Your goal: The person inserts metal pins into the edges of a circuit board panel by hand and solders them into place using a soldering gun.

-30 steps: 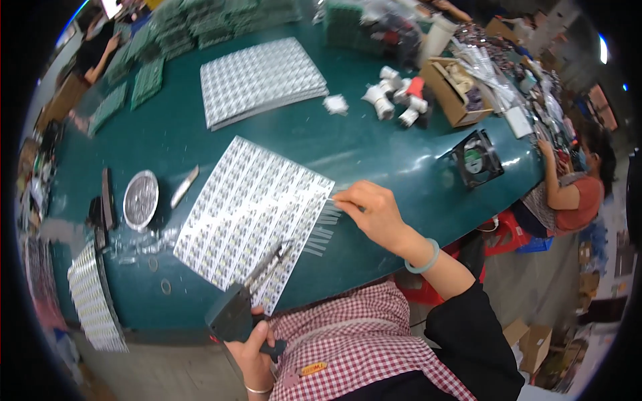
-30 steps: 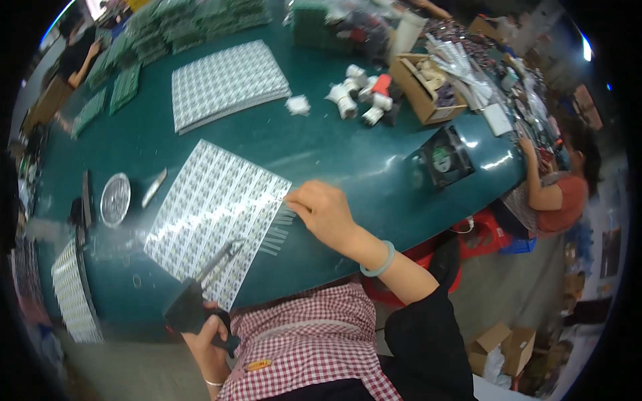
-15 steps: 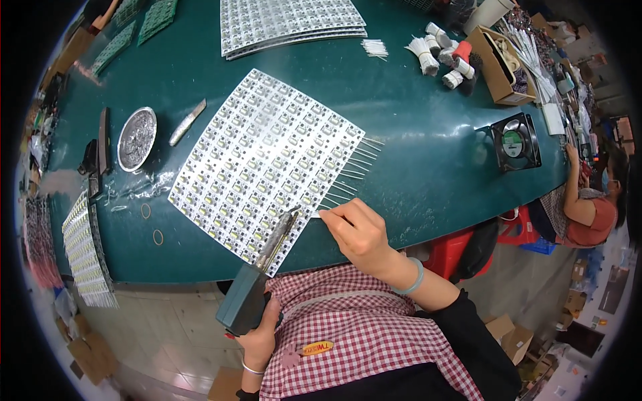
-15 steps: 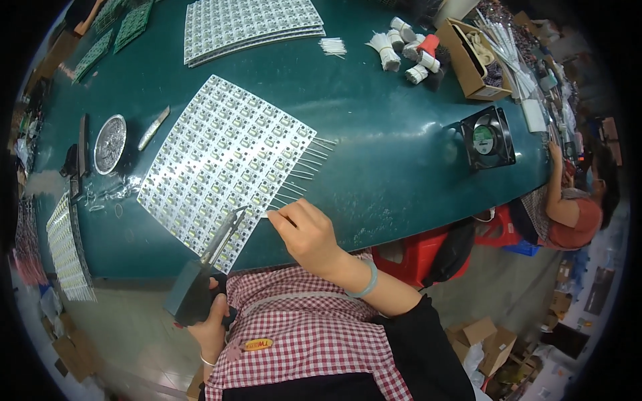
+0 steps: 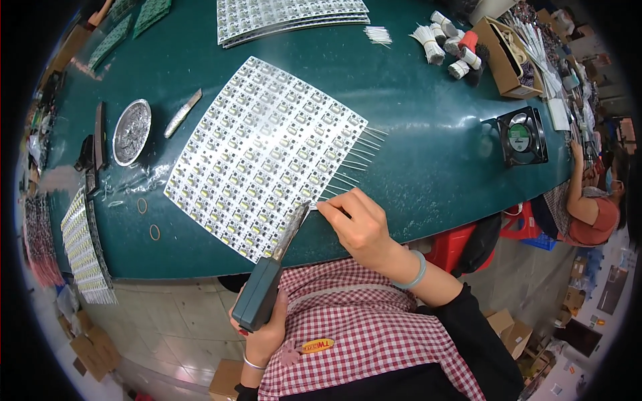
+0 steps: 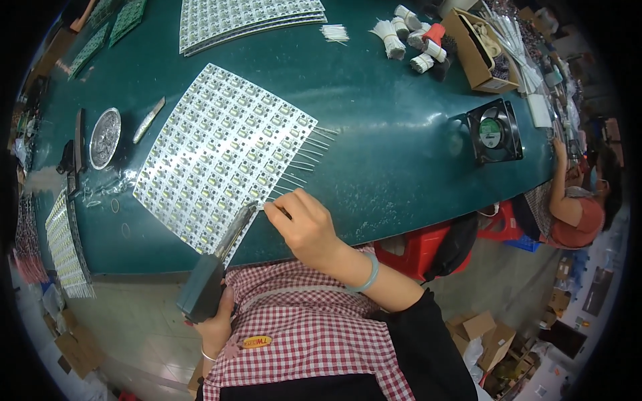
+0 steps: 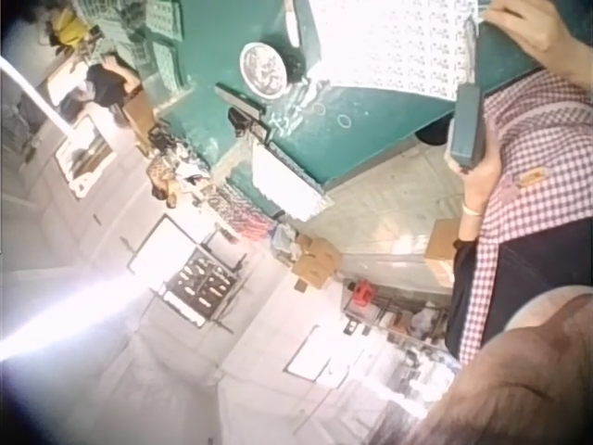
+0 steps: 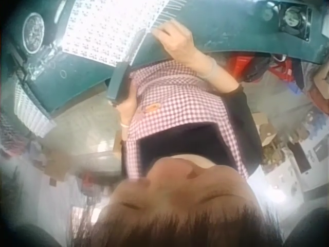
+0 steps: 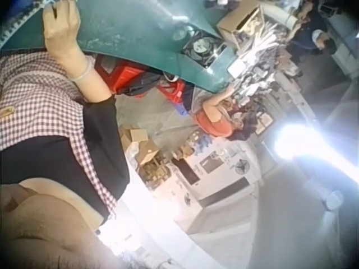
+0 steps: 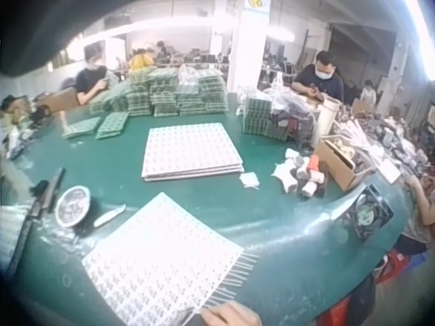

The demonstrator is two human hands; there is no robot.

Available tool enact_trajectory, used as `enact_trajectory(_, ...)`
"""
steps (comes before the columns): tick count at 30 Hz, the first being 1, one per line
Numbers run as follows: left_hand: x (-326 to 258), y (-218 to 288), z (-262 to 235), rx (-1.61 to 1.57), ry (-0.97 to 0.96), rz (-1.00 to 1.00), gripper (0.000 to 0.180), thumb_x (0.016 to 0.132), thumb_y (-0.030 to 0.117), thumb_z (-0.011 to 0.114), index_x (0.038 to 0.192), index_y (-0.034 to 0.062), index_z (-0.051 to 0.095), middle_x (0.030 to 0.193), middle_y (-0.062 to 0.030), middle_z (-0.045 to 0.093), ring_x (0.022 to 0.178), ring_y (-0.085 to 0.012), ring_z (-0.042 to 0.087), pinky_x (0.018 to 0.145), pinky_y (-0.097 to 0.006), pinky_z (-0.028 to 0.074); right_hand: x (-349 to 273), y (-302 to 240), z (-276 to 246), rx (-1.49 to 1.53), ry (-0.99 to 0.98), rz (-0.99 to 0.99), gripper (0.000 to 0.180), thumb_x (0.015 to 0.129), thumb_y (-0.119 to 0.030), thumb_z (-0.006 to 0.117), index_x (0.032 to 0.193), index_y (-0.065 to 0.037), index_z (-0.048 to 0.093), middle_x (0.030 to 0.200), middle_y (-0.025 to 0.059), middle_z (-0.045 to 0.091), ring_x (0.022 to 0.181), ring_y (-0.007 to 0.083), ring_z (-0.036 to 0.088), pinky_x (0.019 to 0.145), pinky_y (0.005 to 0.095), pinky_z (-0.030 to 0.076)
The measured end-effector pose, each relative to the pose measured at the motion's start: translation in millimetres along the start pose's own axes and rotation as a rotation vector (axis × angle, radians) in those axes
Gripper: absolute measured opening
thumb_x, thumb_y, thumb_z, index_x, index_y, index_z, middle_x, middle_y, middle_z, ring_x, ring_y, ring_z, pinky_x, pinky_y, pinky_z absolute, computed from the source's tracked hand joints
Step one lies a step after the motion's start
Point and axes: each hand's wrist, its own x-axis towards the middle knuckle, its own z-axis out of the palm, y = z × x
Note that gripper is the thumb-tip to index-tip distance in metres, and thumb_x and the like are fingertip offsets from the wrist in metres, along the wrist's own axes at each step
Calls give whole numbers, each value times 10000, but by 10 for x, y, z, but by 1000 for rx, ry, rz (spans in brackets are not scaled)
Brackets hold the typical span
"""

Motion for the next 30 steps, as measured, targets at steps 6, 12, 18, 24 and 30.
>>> enact_trajectory(6,134,202,3,-51,-40,-156,302,810,100,805,1054,-30,684,951,-80,707,837,-157,658,762,-302,520,-1,14,17,-10,9,-11,261,719,-7,646,974,40,674,846,95,594,741,238,580,605,315,503)
enact_trajectory(12,243,258,53,-58,5,33,158,797,1,741,930,-44,670,829,-107,645,664,-160,620,588,-280,491,31,0,-2,-11,-1,-19,248,723,1,638,964,52,670,849,102,595,746,241,579,613,316,510)
enact_trajectory(18,260,266,3,19,-35,65,147,790,-9,732,919,-49,673,834,-112,641,671,-169,623,585,-279,486,35,-4,-7,-20,-8,-25,245,718,1,636,955,55,665,847,101,591,754,240,577,622,314,512)
enact_trajectory(24,263,262,-6,-50,-5,11,148,786,3,746,914,-34,683,836,-104,649,659,-184,627,578,-290,487,40,-2,-12,-30,-9,-16,244,714,7,637,952,55,664,847,100,590,756,239,578,629,312,514)
enact_trajectory(30,-33,7,-84,-142,-5,-138,276,855,-5,730,1120,-17,655,959,-55,676,742,-99,600,625,-235,484,48,-12,-8,-23,-7,-22,250,712,8,641,957,54,665,841,100,589,754,238,578,622,312,513)
